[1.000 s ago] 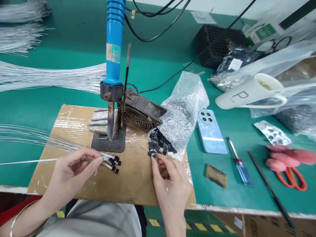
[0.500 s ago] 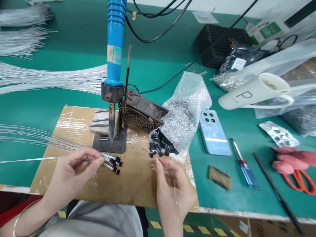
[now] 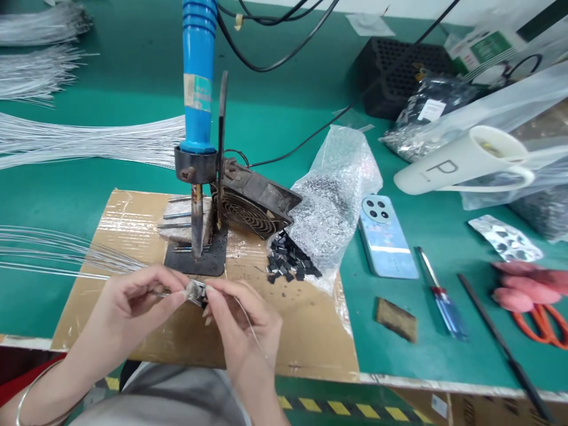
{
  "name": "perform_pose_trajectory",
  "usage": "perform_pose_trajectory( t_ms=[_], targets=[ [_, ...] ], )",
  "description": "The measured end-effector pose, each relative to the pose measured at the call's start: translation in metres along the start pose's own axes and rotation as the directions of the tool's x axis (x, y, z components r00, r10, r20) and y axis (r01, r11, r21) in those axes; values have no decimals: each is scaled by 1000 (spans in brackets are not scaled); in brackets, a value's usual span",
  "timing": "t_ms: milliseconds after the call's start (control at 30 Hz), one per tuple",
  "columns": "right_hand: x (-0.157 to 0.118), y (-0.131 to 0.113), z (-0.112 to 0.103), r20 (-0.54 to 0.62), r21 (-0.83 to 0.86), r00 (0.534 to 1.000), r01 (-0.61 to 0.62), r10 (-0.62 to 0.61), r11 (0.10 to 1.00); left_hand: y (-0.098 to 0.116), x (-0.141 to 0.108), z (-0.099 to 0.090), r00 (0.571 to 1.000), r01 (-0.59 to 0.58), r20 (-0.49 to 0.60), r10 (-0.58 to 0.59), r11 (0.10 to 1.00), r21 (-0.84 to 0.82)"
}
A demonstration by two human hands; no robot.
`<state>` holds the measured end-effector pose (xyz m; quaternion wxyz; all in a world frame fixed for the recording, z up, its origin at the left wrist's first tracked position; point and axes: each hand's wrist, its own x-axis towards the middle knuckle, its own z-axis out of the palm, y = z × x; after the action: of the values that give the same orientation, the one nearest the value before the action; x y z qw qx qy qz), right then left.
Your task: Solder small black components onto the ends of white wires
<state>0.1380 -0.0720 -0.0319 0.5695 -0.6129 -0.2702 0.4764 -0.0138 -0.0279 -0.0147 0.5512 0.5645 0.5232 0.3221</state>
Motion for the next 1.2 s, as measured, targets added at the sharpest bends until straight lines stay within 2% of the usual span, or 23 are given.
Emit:
perform_pose_trajectory(
  t_ms=[233,500,700,1000,1100,1200],
  targets=[
    [-2,2,0,68,-25,997,25,-23,999,4,0,1,1000,-15,16,16,999,-43],
    [3,8,-2,141,-39,973,188,-181,981,2,-1,3,1000,29,14,-28,995,-98],
    [2,11,-5,152,-43,972,186,-177,982,-1,-3,3,1000,16,9,-16,994,-104],
    [3,13,-4,128,-82,965,241,-229,967,4,3,7,1000,4,-6,-5,996,-92],
    [1,13,-5,123,-168,961,266,-248,949,3,4,7,1000,8,-11,-9,997,-76],
    [-5,12,-5,49,-257,967,253,-249,933,2,5,7,999,17,-35,-18,999,-50]
  ],
)
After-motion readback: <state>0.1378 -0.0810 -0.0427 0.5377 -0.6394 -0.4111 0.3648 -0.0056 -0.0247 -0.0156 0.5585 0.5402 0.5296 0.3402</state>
